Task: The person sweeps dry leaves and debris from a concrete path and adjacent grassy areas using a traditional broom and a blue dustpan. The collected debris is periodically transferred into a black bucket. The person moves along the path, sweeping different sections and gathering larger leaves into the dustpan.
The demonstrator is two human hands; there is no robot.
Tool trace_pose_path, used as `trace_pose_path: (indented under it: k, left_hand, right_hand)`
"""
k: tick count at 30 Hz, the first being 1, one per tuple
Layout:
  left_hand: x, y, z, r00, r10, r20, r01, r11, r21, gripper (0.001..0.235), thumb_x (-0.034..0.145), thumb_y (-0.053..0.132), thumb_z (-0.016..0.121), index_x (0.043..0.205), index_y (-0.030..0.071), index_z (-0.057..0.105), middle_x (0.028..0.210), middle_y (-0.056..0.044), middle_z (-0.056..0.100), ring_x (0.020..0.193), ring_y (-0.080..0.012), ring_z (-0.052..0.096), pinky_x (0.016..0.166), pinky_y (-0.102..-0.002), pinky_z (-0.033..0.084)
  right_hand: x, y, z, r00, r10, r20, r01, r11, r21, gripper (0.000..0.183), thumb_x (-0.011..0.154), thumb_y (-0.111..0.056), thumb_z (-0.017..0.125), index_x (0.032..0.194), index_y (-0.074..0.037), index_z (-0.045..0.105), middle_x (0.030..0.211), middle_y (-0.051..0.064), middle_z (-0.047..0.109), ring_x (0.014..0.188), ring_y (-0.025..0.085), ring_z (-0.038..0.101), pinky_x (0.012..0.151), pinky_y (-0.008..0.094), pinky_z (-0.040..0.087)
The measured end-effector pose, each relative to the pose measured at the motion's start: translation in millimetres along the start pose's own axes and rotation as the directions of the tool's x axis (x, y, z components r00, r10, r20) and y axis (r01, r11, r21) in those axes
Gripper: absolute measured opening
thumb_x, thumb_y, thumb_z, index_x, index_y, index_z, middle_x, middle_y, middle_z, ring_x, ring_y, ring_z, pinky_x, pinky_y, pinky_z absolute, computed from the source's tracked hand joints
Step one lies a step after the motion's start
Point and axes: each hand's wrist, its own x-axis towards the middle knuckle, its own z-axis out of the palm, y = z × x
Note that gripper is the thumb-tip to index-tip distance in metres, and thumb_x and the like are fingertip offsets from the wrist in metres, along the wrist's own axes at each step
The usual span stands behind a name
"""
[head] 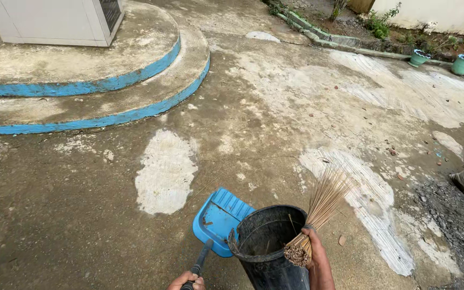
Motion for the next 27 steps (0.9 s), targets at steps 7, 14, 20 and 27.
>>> trace_pose_path:
  k: [7, 14, 20, 27]
  left_hand:
    - [71, 97, 104, 0.998, 0.031, 0.049, -0.029, 0.999, -0.029, 0.023, 0.091, 0.011, 0.052, 0.108, -0.004, 0.043, 0.085, -0.009, 0.049, 0.075, -0.0210, 0.052, 0.067, -0.038, 0.048]
    - [147, 215, 211, 0.994, 0.099, 0.035, -0.094, 0.986, -0.138, 0.026, 0.093, 0.012, 0.052, 0.112, -0.004, 0.044, 0.087, -0.008, 0.050, 0.074, -0.0192, 0.053, 0.060, -0.036, 0.048]
    - [196, 299, 353, 0.972, 0.237, -0.003, -0.237, 0.972, -0.005, 0.028, 0.091, 0.015, 0.058, 0.109, -0.004, 0.048, 0.084, -0.007, 0.055, 0.070, -0.0169, 0.055, 0.055, -0.029, 0.051]
    - [245, 384, 496, 0.976, 0.219, -0.006, -0.219, 0.975, 0.046, 0.027, 0.089, 0.017, 0.063, 0.105, -0.001, 0.051, 0.081, -0.005, 0.053, 0.072, -0.0152, 0.057, 0.055, -0.028, 0.051]
  right_hand:
    - [127, -75, 78, 0.997, 0.073, 0.029, -0.072, 0.997, -0.023, 0.028, 0.087, -0.025, 0.065, 0.102, -0.002, 0.058, 0.070, 0.014, 0.065, 0.050, 0.028, 0.064, 0.046, 0.041, 0.057]
    - [274, -128, 146, 0.999, 0.040, 0.028, -0.038, 0.998, -0.058, 0.027, 0.084, -0.021, 0.063, 0.106, -0.004, 0.065, 0.069, 0.011, 0.067, 0.051, 0.025, 0.065, 0.047, 0.040, 0.057]
    - [398, -208, 222, 0.995, 0.012, 0.098, -0.011, 1.000, -0.011, 0.021, 0.090, -0.027, 0.067, 0.098, -0.008, 0.061, 0.069, 0.009, 0.066, 0.052, 0.025, 0.066, 0.047, 0.040, 0.058]
    - [518, -282, 273, 0.999, 0.007, 0.046, -0.007, 1.000, -0.002, 0.024, 0.088, -0.026, 0.065, 0.102, -0.007, 0.064, 0.075, 0.009, 0.068, 0.057, 0.024, 0.067, 0.052, 0.039, 0.059]
